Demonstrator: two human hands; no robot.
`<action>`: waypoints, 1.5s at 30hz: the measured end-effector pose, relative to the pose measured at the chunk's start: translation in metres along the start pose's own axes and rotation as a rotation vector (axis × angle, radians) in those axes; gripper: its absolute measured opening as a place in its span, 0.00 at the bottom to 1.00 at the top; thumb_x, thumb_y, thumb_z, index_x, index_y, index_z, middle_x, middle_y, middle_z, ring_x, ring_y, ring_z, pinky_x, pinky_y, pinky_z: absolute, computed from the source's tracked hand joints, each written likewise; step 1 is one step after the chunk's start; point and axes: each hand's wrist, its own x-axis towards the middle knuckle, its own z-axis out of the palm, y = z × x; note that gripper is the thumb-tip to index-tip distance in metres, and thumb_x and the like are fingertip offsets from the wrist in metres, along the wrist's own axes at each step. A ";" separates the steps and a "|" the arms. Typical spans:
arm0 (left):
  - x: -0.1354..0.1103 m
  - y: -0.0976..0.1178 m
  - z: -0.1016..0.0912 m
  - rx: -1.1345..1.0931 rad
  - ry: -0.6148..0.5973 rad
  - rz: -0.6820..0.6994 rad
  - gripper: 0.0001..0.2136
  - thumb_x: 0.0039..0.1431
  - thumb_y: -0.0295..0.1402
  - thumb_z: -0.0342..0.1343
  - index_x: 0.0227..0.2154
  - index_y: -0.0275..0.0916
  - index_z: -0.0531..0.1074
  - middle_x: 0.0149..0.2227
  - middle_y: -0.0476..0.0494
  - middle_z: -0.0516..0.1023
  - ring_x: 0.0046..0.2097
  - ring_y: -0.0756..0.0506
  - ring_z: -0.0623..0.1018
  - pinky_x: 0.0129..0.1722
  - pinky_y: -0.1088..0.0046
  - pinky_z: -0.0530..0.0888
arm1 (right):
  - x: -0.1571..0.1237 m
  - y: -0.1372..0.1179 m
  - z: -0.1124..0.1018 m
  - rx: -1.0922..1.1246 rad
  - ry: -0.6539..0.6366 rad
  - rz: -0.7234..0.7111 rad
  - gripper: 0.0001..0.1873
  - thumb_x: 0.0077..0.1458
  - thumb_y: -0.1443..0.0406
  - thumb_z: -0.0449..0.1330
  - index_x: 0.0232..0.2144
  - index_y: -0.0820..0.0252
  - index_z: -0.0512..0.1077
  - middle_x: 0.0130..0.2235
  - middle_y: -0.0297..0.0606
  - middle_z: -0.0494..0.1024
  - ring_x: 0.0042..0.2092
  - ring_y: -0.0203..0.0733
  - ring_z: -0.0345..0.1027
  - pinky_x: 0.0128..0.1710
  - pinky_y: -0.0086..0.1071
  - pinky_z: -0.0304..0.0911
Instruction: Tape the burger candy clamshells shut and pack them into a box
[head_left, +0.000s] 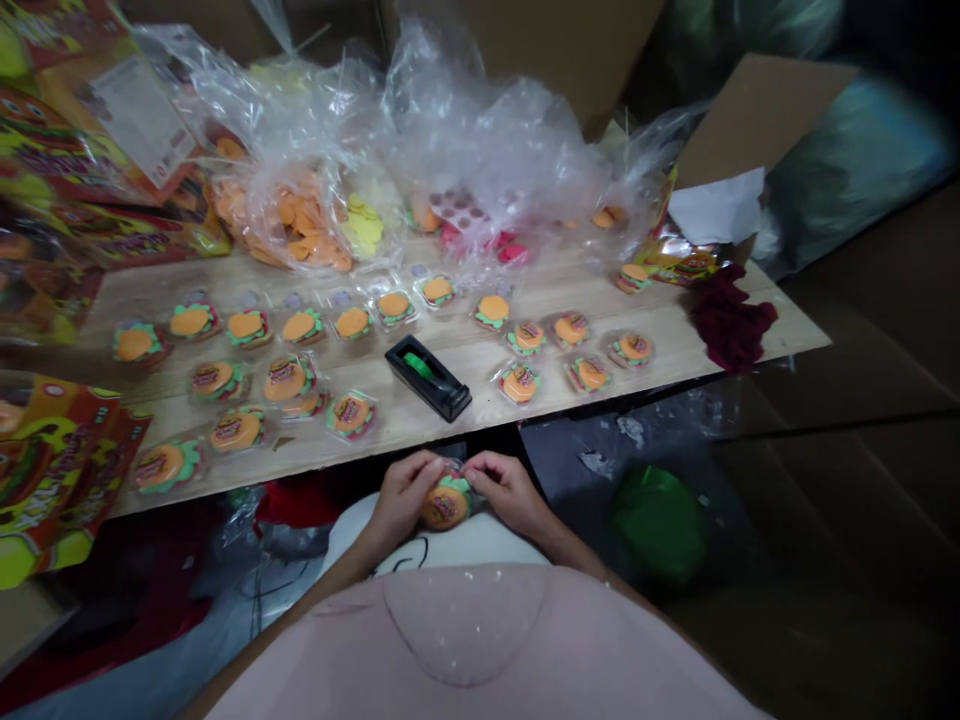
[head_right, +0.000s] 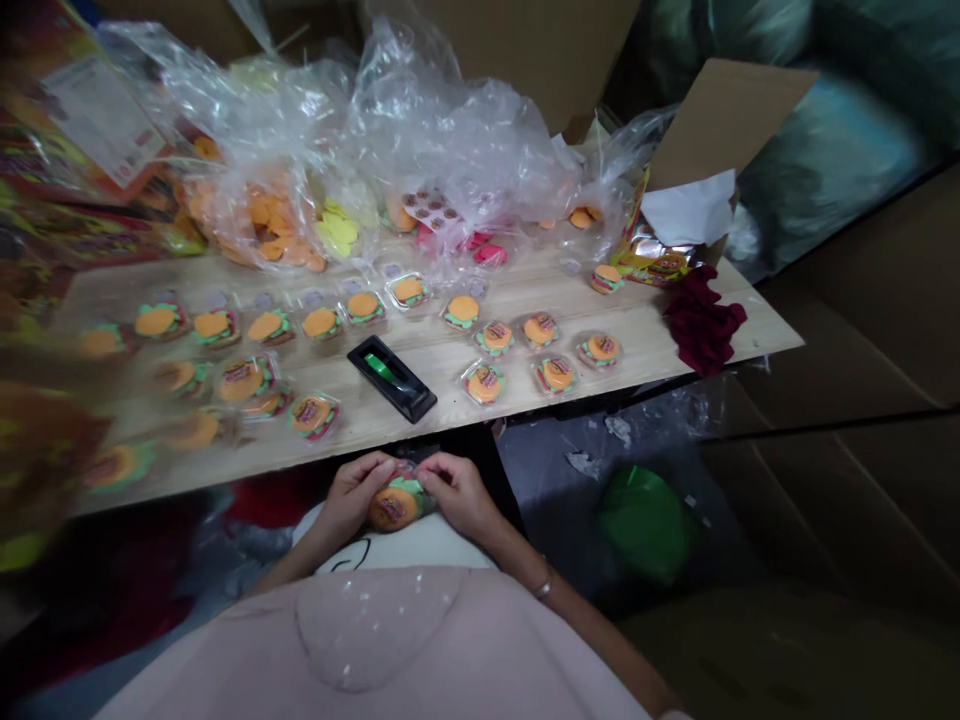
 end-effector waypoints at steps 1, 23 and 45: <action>0.000 0.001 0.001 -0.013 0.005 -0.017 0.12 0.50 0.41 0.58 0.24 0.35 0.75 0.26 0.46 0.76 0.29 0.48 0.72 0.28 0.76 0.67 | -0.003 0.002 -0.002 -0.013 0.005 0.012 0.10 0.52 0.60 0.58 0.27 0.61 0.72 0.27 0.33 0.72 0.30 0.36 0.62 0.31 0.29 0.57; -0.001 -0.006 0.012 -0.365 0.357 0.034 0.13 0.46 0.43 0.61 0.25 0.36 0.71 0.24 0.52 0.73 0.27 0.51 0.71 0.28 0.76 0.70 | 0.000 0.010 0.016 0.286 0.121 0.028 0.12 0.49 0.60 0.61 0.36 0.58 0.73 0.35 0.36 0.75 0.37 0.39 0.68 0.39 0.32 0.63; 0.017 0.004 0.011 -0.059 -0.138 0.005 0.12 0.47 0.40 0.61 0.21 0.35 0.71 0.21 0.52 0.70 0.24 0.52 0.68 0.24 0.78 0.64 | 0.020 0.015 -0.003 0.165 0.014 0.048 0.14 0.48 0.56 0.62 0.23 0.61 0.68 0.23 0.28 0.66 0.25 0.31 0.56 0.26 0.26 0.52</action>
